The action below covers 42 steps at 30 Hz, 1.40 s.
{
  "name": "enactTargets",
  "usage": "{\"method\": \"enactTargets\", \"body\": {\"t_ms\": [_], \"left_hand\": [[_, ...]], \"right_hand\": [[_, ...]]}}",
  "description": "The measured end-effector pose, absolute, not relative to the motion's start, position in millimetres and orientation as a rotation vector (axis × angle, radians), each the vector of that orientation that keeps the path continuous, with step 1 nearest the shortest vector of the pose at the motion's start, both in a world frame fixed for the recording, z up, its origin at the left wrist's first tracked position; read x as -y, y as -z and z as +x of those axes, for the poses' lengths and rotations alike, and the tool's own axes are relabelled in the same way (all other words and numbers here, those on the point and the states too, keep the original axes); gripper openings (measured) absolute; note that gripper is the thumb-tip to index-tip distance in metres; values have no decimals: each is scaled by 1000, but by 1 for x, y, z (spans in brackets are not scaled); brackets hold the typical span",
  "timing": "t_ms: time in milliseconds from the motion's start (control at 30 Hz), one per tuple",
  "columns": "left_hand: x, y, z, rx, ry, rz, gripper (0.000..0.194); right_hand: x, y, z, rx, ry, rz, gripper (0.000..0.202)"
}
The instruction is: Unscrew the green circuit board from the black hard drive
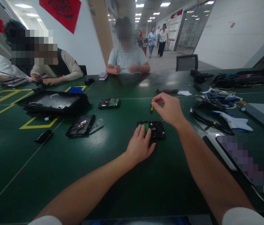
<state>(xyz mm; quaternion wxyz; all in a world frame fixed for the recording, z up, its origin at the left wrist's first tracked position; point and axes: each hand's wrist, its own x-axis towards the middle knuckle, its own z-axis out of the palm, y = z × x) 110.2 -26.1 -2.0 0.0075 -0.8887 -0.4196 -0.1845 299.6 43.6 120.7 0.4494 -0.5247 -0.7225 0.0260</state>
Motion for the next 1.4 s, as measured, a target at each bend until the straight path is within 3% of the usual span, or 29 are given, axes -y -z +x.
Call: {"method": "enactTargets", "body": {"t_ms": [1400], "left_hand": [[25,5,110,1305,606,-2775,70]], "right_hand": [[-42,-121,297,1821,-12,-1258,10]]}}
